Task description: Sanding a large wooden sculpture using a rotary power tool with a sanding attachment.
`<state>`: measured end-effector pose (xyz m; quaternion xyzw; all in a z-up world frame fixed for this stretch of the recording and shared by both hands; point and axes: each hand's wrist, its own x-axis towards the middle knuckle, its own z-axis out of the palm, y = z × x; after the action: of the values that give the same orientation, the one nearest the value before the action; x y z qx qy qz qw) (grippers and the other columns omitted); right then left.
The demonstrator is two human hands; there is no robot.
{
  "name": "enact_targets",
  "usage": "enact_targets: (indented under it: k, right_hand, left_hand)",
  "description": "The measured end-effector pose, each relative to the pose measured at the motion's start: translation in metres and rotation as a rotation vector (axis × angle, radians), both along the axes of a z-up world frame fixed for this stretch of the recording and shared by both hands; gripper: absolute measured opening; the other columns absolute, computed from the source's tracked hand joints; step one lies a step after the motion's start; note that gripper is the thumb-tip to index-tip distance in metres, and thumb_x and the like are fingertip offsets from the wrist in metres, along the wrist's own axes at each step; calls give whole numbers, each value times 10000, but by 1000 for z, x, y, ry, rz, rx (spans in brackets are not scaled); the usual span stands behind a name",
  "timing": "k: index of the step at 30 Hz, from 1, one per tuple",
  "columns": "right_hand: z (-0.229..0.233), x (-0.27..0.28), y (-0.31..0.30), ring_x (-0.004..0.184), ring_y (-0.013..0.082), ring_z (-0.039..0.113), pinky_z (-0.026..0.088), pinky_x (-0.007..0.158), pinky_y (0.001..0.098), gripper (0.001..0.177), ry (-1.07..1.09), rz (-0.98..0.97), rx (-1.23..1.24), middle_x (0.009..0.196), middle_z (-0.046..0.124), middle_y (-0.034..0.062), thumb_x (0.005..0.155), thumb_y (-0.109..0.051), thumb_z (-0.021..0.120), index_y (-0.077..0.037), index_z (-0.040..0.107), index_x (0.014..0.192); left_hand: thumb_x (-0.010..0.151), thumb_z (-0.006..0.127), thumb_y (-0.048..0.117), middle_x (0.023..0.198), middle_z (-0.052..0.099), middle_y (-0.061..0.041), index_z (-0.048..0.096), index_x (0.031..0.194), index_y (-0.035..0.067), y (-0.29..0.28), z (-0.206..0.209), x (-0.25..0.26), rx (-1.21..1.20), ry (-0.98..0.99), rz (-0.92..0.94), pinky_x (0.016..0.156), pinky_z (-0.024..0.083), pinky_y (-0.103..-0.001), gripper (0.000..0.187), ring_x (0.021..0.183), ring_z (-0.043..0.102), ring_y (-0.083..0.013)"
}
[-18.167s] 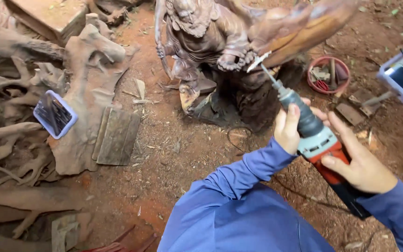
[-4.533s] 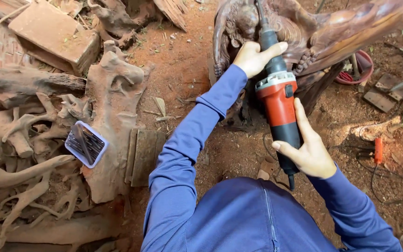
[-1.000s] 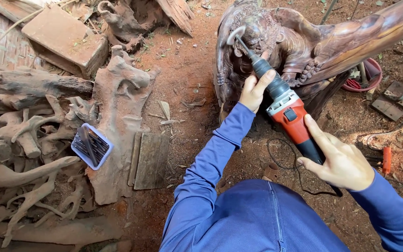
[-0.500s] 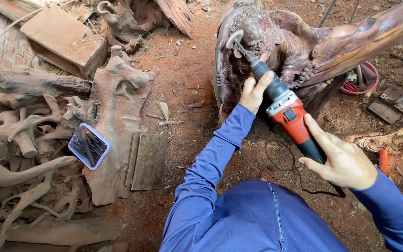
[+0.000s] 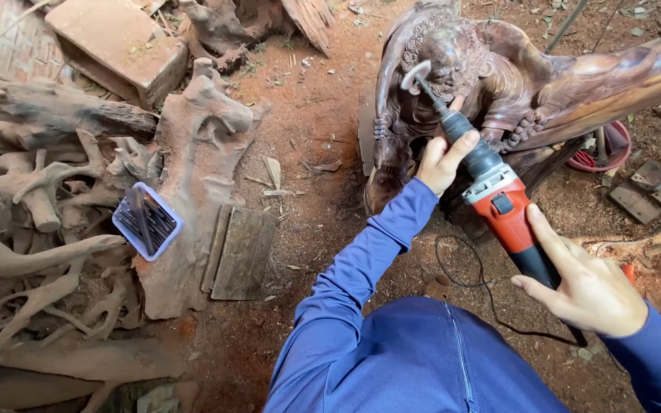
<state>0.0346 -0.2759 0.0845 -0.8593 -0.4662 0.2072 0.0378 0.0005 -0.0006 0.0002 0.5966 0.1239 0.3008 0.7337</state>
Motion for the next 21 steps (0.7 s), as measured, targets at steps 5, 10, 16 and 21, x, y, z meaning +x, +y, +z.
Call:
enact_targets:
  k: [5, 10, 16, 21]
  right_hand:
    - [-4, -1, -3, 1083, 376, 691, 610, 854, 500, 1174, -28, 18, 93, 1418, 594, 127, 745, -590, 658, -239, 76, 1702]
    - [-4, 2, -2, 1105, 336, 699, 616, 827, 481, 1177, -70, 34, 96, 1436, 594, 102, 738, -610, 652, -221, 96, 1700]
    - [8, 3, 12, 1116, 397, 680, 570, 908, 500, 1184, 33, 3, 35, 1407, 598, 136, 749, -600, 661, -274, 42, 1704]
    - [27, 6, 27, 1153, 467, 665, 539, 972, 441, 1211, 114, -60, 31, 1416, 597, 176, 723, -538, 721, -316, 46, 1704]
  left_hand:
    - [929, 603, 478, 1691, 297, -130, 291, 1610, 36, 0, 2, 3, 27, 2, 23, 1299, 192, -339, 869, 1549, 296, -226]
    - [922, 603, 484, 1691, 301, -117, 298, 1610, 42, 0, 7, 1, 27, 33, 10, 1286, 215, -327, 873, 1550, 298, -218]
    - [951, 592, 472, 1676, 347, -138, 382, 1568, 27, 6, 5, 5, 27, 19, 47, 1288, 249, -341, 789, 1547, 341, -250]
    - [886, 661, 429, 1562, 500, -183, 503, 1476, -35, 15, 15, 15, -80, 57, 97, 1210, 371, -339, 766, 1418, 494, -256]
